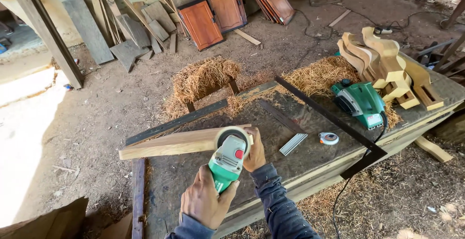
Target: The person uses a handheld electric sander to smooth the edges and surface of a rectangular wooden plank. They hold the plank with one hand and guide the sander along its length, flipping it over to work on different sides.
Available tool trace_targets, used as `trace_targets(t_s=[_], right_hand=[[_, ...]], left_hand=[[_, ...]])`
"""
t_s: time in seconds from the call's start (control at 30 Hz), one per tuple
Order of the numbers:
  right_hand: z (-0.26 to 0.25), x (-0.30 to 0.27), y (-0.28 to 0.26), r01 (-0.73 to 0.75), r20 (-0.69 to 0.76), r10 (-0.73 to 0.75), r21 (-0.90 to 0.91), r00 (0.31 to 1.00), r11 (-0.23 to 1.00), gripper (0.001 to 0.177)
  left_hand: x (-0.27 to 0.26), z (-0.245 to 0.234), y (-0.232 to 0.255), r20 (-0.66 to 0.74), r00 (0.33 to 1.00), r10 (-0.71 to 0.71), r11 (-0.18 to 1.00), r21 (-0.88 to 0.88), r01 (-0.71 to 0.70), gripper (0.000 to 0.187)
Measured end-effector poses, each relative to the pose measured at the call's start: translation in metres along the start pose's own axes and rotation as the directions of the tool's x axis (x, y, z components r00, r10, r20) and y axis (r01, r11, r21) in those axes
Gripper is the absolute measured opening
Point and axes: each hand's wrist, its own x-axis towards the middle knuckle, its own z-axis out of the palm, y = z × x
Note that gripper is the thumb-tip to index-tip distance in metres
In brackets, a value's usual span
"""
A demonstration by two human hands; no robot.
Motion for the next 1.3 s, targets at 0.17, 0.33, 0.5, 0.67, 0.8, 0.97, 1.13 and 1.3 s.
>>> trace_targets(t_s=[0.17, 0.33, 0.5, 0.67, 0.8, 0.97, 1.13, 1.3], right_hand=[[0.001, -0.004, 0.005, 0.027, 0.001, -0.027, -0.066, 1.0, 0.997, 0.044], [0.004, -0.005, 0.011, 0.095, -0.008, -0.097, -0.138, 0.995, 0.986, 0.041], [0.009, -0.01, 0.017, 0.065, -0.061, -0.071, -0.095, 0.996, 0.993, 0.039], [0.008, -0.004, 0.012, 0.08, -0.048, -0.086, -0.111, 0.995, 0.991, 0.06], [0.006, -0.003, 0.009, 0.117, -0.027, -0.12, -0.108, 0.992, 0.987, 0.039], [-0.001, 0.004, -0.007, 0.047, 0.027, -0.045, -0.057, 0.999, 0.997, 0.048], [0.0, 0.003, -0.006, 0.107, 0.0, -0.107, -0.103, 0.994, 0.989, 0.046], [0.004, -0.001, 0.006, 0.075, -0.028, -0.076, -0.047, 0.997, 0.996, 0.034]], left_hand=[[0.001, 0.001, 0.009, -0.015, 1.0, 0.012, 0.995, 0.097, -0.011, 0.057], [0.005, 0.004, 0.009, -0.018, 0.999, 0.034, 0.993, 0.114, -0.031, 0.058], [0.001, 0.005, -0.004, -0.038, 0.999, -0.023, 0.993, 0.116, 0.027, 0.06], [-0.001, 0.006, -0.013, -0.064, 0.996, -0.062, 0.991, 0.112, 0.069, 0.064], [-0.002, 0.004, 0.003, -0.078, 0.997, -0.021, 0.995, 0.098, 0.029, 0.061], [0.005, 0.014, 0.01, 0.054, 0.998, -0.028, 0.983, 0.181, 0.018, 0.062], [0.004, 0.012, 0.013, -0.029, 0.999, 0.036, 0.986, 0.164, -0.031, 0.061], [0.003, 0.013, -0.001, -0.041, 0.999, -0.004, 0.993, 0.116, 0.009, 0.06]])
